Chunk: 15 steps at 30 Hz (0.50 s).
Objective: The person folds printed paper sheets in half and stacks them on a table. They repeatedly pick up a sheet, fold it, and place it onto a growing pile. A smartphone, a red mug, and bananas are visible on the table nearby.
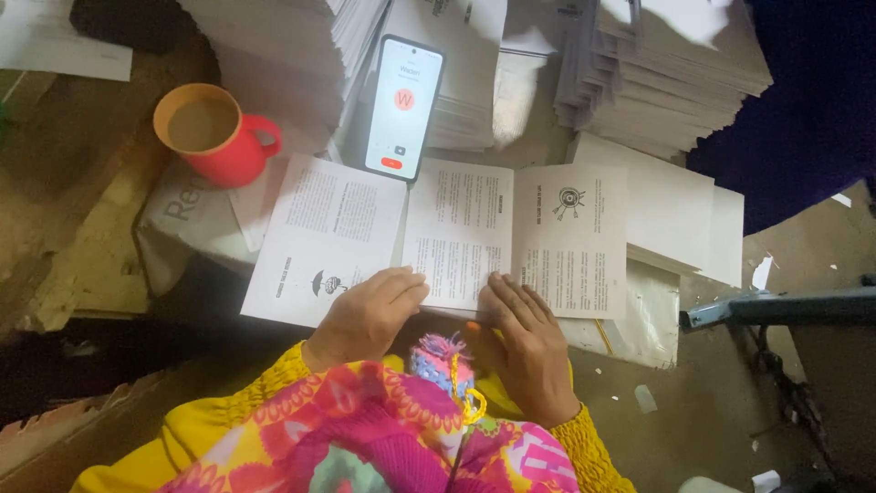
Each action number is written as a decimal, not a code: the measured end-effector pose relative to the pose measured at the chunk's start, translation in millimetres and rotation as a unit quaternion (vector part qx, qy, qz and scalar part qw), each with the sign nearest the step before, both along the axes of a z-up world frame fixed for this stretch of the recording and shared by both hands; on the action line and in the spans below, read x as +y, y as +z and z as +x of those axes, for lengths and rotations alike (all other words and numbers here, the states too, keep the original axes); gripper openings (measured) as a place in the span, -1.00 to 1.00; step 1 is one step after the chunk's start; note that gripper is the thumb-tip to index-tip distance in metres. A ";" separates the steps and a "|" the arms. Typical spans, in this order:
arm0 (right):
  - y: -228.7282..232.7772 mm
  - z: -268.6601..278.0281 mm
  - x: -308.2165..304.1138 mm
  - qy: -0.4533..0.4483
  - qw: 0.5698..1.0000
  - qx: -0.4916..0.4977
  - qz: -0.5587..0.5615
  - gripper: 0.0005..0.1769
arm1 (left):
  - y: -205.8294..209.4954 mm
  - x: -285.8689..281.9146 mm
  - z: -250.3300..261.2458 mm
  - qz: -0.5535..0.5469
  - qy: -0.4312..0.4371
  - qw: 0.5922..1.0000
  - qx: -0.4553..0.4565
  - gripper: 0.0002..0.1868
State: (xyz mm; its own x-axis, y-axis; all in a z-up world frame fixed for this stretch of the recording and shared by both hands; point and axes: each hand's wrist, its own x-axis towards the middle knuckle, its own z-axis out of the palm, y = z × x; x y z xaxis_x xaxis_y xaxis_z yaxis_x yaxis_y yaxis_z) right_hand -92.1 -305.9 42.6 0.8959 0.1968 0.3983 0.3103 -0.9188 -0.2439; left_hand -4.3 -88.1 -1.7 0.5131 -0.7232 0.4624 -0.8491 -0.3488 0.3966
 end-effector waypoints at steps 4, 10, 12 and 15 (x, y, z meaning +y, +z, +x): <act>8.0 0.9 -0.1 0.002 1.000 -0.013 -0.008 -0.65 | 2.6 0.4 4.6 -0.011 0.006 1.000 -0.009 -0.71; 22.5 -7.1 -19.9 -0.055 0.996 -0.060 0.047 -0.68 | 8.9 0.4 10.6 0.006 -0.021 1.000 -0.007 -0.78; 29.7 -10.4 -33.3 -0.168 0.971 -0.159 0.062 -0.71 | 13.2 0.7 10.9 -0.011 -0.027 0.999 -0.028 -0.83; 35.2 -16.4 -58.4 -0.320 0.944 -0.072 0.036 -0.56 | 14.6 0.5 10.8 -0.037 -0.027 0.998 -0.053 -0.80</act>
State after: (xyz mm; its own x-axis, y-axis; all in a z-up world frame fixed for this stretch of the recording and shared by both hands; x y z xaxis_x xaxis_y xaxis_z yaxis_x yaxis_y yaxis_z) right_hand -108.5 -364.3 77.8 0.7581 -0.3986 0.5161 -0.2679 -0.9119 -0.3108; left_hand 6.5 -87.6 12.9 0.4195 -0.7101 0.5654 -0.9045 -0.2742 0.3267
